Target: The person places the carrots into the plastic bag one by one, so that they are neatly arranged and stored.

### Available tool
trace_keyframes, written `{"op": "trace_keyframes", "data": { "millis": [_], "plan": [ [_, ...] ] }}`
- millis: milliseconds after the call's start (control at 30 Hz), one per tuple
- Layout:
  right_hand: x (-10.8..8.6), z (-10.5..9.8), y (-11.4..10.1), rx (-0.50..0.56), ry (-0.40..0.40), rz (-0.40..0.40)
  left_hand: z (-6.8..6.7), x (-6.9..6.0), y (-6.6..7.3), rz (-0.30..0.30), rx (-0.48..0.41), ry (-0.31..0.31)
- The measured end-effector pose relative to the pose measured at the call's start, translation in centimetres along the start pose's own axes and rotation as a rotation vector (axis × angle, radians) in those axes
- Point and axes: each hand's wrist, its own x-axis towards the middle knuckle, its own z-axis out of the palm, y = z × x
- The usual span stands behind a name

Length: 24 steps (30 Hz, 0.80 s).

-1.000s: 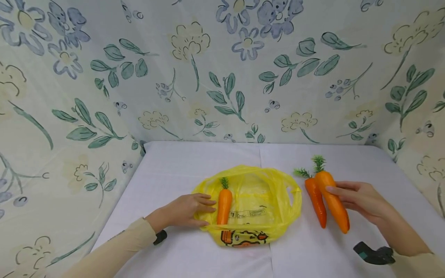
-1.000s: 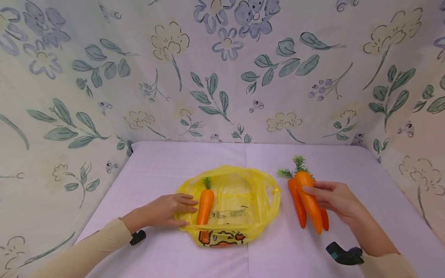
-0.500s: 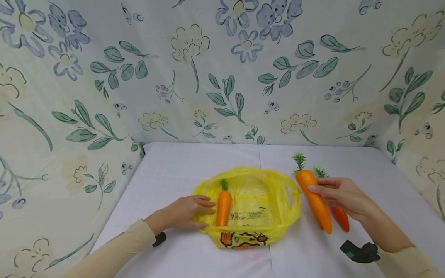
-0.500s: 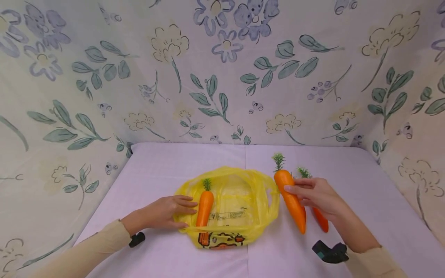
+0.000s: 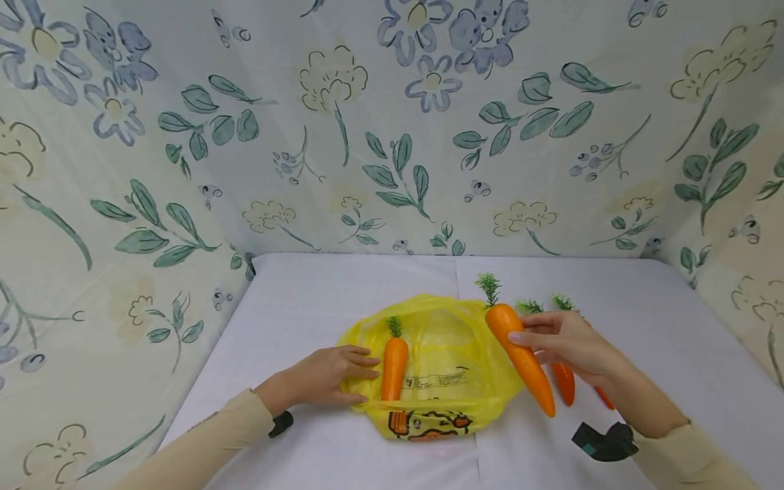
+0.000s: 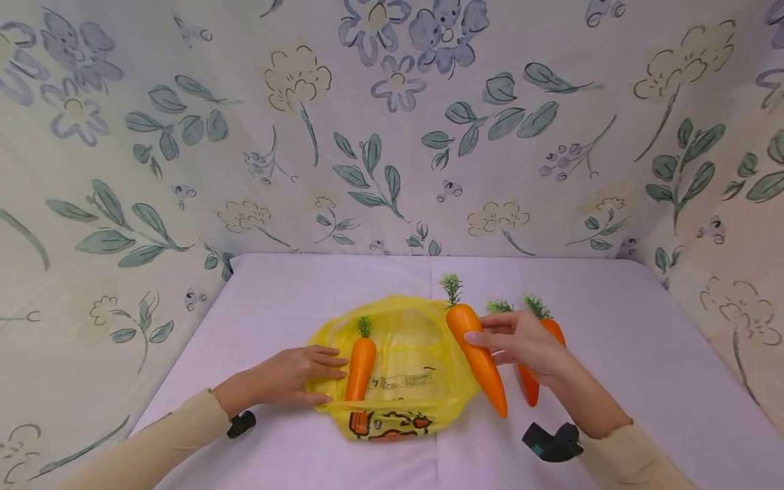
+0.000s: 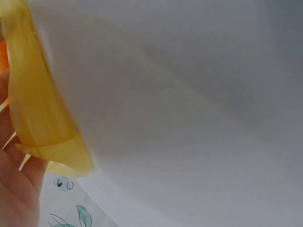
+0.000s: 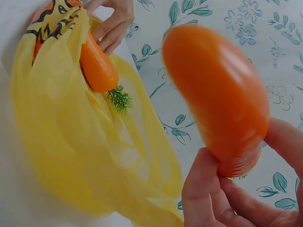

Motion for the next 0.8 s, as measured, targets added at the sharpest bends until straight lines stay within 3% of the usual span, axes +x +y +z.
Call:
{"op": "trace_keyframes", "data": {
  "millis": [500,800],
  "plan": [
    [0.9,2.8,-0.5,0.07,-0.07,0.007,-0.3,0.0,0.3,-0.01,0.019,-0.014],
    [1.6,4.4,-0.3,0.056,-0.119,0.001,-0.1,0.1,0.1,0.007,0.015,-0.006]
  ]
}}
